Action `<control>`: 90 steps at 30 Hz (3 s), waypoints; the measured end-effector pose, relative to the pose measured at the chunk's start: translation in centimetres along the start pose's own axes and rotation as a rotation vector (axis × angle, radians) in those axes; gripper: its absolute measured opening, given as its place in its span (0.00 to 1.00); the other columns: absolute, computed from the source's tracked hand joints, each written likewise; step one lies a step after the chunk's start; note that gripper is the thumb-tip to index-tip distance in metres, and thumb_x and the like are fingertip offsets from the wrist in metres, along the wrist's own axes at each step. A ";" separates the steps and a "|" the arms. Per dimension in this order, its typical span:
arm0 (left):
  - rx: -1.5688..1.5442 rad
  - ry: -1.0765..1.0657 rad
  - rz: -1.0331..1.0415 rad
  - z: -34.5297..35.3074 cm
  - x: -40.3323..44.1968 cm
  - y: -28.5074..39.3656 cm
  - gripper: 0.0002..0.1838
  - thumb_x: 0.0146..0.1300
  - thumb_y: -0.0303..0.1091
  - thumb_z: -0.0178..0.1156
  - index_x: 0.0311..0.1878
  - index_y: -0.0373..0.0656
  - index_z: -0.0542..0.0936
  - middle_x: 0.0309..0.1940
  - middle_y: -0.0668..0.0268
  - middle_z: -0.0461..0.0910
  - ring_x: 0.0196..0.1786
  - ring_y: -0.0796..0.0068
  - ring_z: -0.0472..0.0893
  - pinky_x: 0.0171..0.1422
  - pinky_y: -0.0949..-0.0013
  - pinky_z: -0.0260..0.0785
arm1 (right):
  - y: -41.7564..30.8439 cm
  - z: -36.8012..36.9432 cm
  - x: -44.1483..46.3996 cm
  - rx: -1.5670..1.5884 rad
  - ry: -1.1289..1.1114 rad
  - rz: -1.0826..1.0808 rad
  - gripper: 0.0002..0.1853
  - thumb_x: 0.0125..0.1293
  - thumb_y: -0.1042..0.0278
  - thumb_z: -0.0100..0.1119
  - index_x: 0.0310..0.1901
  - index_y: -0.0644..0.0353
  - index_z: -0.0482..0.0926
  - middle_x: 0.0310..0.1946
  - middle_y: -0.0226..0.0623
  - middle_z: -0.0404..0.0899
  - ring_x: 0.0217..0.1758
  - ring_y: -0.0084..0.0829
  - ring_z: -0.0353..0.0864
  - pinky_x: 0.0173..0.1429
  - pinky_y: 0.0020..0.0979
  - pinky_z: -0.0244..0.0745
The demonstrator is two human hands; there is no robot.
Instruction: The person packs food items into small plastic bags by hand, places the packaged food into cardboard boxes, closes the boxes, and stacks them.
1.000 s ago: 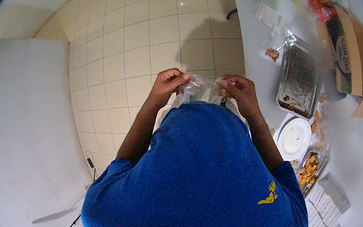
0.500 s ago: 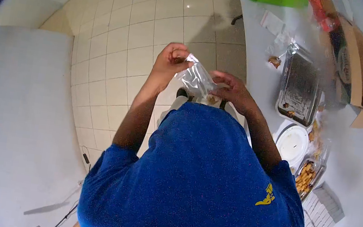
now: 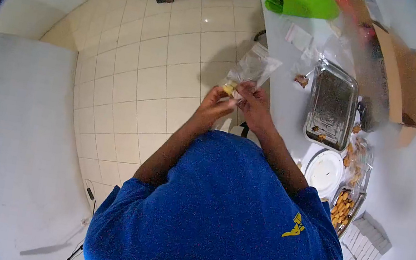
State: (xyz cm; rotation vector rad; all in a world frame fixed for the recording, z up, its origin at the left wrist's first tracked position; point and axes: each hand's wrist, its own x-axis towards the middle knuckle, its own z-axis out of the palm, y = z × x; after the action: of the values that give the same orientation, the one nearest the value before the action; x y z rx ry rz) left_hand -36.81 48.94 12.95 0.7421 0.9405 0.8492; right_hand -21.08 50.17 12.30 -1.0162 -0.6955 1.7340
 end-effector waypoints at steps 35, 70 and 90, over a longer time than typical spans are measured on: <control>0.093 -0.081 -0.121 -4.0 -3.5 1.9 0.12 0.65 0.37 0.54 0.49 0.47 0.70 0.43 0.69 0.73 0.45 0.74 0.75 0.49 0.68 0.72 | -4.6 -5.2 -3.3 -0.839 -0.170 -0.419 0.05 0.52 0.75 0.64 0.32 0.60 0.83 0.41 0.37 0.79 0.44 0.30 0.77 0.49 0.30 0.73; 0.470 -0.381 -0.053 1.2 -0.2 3.8 0.11 0.55 0.32 0.65 0.41 0.40 0.81 0.28 0.73 0.80 0.34 0.83 0.76 0.40 0.76 0.68 | -7.8 -0.7 1.4 -0.379 0.080 -0.285 0.28 0.57 0.74 0.62 0.59 0.55 0.64 0.29 0.25 0.74 0.33 0.17 0.74 0.41 0.22 0.73; 0.285 0.066 -0.126 0.1 0.1 0.7 0.11 0.62 0.30 0.57 0.46 0.37 0.79 0.37 0.66 0.81 0.40 0.78 0.78 0.45 0.74 0.72 | -0.6 -0.5 -4.5 -1.348 -0.055 -0.613 0.29 0.49 0.60 0.69 0.52 0.58 0.71 0.48 0.45 0.71 0.54 0.45 0.70 0.57 0.42 0.67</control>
State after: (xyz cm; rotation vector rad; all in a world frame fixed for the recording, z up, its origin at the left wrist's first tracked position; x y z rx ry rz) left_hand -36.89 49.35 13.55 0.8922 1.1700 0.6389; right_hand -19.58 46.17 13.95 -1.3548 -2.0692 0.6000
